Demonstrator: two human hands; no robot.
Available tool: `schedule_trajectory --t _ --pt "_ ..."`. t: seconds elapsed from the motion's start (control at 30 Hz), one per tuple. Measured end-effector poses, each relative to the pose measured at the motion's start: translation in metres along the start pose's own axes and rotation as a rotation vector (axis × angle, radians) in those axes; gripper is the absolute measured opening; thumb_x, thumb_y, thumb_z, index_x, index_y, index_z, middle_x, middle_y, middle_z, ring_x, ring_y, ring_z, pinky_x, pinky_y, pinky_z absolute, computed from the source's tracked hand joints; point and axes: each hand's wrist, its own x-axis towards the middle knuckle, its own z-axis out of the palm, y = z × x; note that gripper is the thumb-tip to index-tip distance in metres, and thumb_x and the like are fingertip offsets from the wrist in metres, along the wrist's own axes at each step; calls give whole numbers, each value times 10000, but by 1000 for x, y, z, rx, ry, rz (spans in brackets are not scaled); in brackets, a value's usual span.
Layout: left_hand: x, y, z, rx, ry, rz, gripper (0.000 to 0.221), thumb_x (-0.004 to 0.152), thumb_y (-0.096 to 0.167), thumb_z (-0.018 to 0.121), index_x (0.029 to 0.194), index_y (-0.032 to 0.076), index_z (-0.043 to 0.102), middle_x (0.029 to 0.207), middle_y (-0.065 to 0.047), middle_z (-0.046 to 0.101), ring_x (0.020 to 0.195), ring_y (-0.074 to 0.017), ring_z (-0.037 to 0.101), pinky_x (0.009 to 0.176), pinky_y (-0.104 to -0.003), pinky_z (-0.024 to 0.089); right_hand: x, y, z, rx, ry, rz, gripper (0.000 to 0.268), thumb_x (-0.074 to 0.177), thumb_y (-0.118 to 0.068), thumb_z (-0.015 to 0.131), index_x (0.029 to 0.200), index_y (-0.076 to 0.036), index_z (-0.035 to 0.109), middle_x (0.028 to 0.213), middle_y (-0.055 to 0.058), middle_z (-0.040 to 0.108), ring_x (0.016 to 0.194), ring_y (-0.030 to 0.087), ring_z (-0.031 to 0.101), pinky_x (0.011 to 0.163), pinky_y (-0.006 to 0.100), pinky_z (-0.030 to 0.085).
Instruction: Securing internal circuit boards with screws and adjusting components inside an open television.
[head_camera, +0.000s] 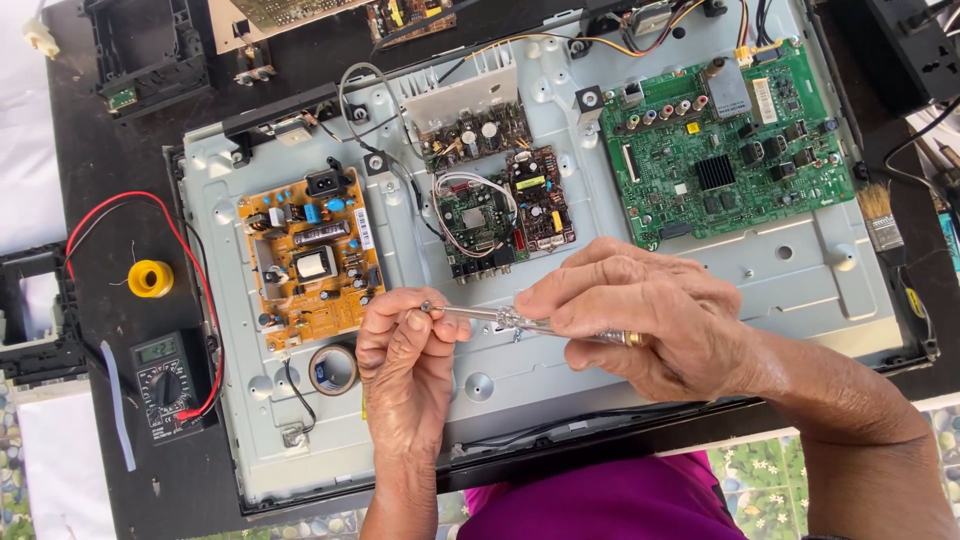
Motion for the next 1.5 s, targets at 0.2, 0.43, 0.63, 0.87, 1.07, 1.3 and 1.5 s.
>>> schedule_trajectory --t 0.2,0.43,0.63,0.87,1.07,1.3,1.5 --pt "2 0 0 -30 -5 -13 90 1001 4 635 1084 -30 639 1021 -146 636 818 -171 672 825 -290 589 12 -5 3 -38 -26 -20 252 886 -134 748 1080 -87 593 1171 120 745 981 224 748 842 329 652" --pt "10 7 -4 -65 16 30 135 1001 7 644 1128 -32 618 1027 -139 633 846 -158 651 858 -284 596 46 -5 6 -33 -58 -92 319 881 -103 788 1115 -44 579 1177 134 726 933 185 732 806 302 627" --pt "21 11 -6 -169 -10 22 126 1012 20 631 1134 -12 621 998 -143 656 842 -187 639 818 -312 569 73 -3 11 -20 -56 -177 308 878 -87 810 1089 -4 602 1141 146 728 874 195 689 852 361 596" --pt "26 13 -3 -174 23 14 149 996 32 652 1129 -21 611 993 -144 691 827 -161 687 828 -280 600 84 -7 11 -9 -61 -208 265 895 -51 811 1062 -8 609 1146 138 730 681 126 539 710 304 541" --pt "22 11 -18 -162 61 3 180 991 17 637 1167 -22 632 1006 -131 690 841 -183 670 836 -319 595 101 11 22 -25 -17 -246 295 924 -73 806 1130 -7 606 1091 120 727 755 165 584 717 313 525" --pt "13 32 -19 79 49 169 111 1002 29 627 1101 -8 664 949 -130 692 793 -187 658 816 -342 576 136 58 53 -19 30 -273 229 963 46 746 1101 -18 575 1037 78 668 762 190 539 709 336 466" --pt "41 70 -40 765 202 530 128 996 20 576 1107 64 620 949 -51 654 864 -137 641 848 -265 551 144 93 79 26 18 -174 264 992 17 702 1196 -53 550 1082 45 651 789 157 572 727 312 496"
